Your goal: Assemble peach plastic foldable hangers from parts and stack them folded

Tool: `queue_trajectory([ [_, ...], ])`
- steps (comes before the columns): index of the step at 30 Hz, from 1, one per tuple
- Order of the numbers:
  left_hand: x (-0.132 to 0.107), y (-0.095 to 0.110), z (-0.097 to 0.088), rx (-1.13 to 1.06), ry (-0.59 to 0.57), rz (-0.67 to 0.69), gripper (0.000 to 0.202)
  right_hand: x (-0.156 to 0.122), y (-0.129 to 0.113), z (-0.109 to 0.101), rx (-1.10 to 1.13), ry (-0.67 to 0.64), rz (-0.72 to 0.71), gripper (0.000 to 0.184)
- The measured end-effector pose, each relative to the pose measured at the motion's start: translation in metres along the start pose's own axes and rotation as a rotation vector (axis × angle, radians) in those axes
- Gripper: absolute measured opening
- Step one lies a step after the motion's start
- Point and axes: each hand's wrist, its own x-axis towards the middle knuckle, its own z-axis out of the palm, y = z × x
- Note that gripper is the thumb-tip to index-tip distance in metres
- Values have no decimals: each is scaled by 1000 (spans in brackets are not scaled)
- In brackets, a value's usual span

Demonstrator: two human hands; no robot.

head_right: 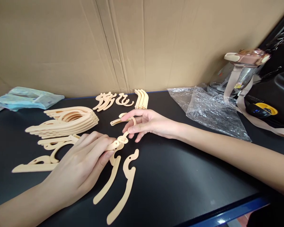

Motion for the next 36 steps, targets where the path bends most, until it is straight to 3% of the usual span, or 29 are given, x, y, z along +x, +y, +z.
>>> queue_trajectory([
  [7, -2, -1, 2, 68, 30, 45, 18, 1, 0, 1, -67, -50, -25, 28],
  [13, -1, -2, 2, 118, 22, 79, 19, 1, -4, 4, -123, -88, -32, 5],
  [36, -2, 4, 0, 285, 25, 141, 32, -1, -5, 4, -331, -111, -72, 10],
])
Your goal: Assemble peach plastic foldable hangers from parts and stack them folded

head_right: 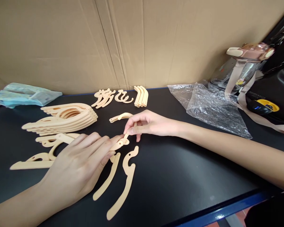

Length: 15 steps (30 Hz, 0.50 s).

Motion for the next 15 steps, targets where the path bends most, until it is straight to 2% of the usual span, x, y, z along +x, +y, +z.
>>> queue_trajectory([
  [8, 1, 0, -1, -20, -47, -15, 33, 0, 0, 5, -16, 9, -4, 9],
  [15, 0, 1, -1, -25, -26, -27, 34, -1, 1, 8, -71, 24, -17, 12],
])
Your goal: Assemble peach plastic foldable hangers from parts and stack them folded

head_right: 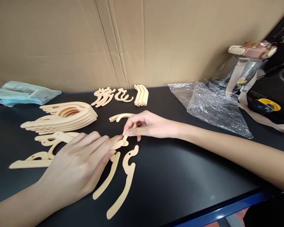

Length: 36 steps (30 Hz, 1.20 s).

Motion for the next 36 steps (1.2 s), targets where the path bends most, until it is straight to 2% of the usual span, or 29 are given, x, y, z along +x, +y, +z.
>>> queue_trajectory([
  [3, 3, -1, -3, 62, -14, -21, 32, -2, -1, 5, -36, 101, -53, 12],
  [6, 5, -2, -7, 121, 27, -68, 30, -5, 0, 9, -117, 333, -149, 29],
  [8, 5, -1, -11, 117, 62, -118, 29, -6, 1, 9, -250, 513, -193, 35],
  [10, 4, 0, -16, 76, 84, -187, 27, -7, 3, 7, -492, 606, -219, 30],
  [12, 3, 0, -22, -3, 86, -273, 25, -6, 5, 5, -780, 556, -229, 23],
  [14, 2, 0, -27, -133, 65, -364, 23, -5, 7, 5, -1021, 434, -222, 22],
  [16, 3, -1, -30, -332, 27, -467, 19, -4, 8, 6, -1182, 374, -203, 29],
  [18, 5, -1, -30, -622, -32, -609, 13, -4, 8, 7, -1271, 375, -192, 36],
  [21, 9, -1, -25, -1160, -132, -847, 16, -4, 8, 9, -1297, 387, -183, 38],
  [24, 12, -2, -19, -1539, -199, -936, 24, -4, 8, 9, -1249, 382, -187, 28],
  [27, 13, -6, -16, -1630, -204, -966, 26, -4, 8, 8, -1101, 418, -207, 15],
  [29, 14, -8, -16, -1638, -188, -997, 20, -5, 7, 8, -958, 450, -218, 3],
  [32, 14, -8, -16, -1690, -164, -1091, 14, -8, 6, 10, -837, 451, -258, 9],
  [36, 13, -8, -14, -1798, -162, -1183, 24, -13, 2, 13, -915, 492, -354, 14],
])
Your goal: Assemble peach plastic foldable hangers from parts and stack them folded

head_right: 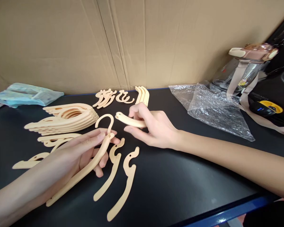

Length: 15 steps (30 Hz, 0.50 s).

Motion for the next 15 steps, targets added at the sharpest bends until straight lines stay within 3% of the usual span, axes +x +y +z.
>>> queue_trajectory([
  [4, 3, -1, -2, -70, -49, 18, 18, 1, -6, -1, -152, -52, -255, 45],
  [7, 3, 1, -2, -97, -104, -5, 16, 5, -10, 0, -273, -80, -411, 47],
  [10, 1, 5, 0, -112, -148, -46, 17, 7, -11, 0, -361, -97, -444, 42],
  [15, -2, 6, -2, -108, -144, -52, 22, 5, -8, -1, -315, -169, -406, 47],
])
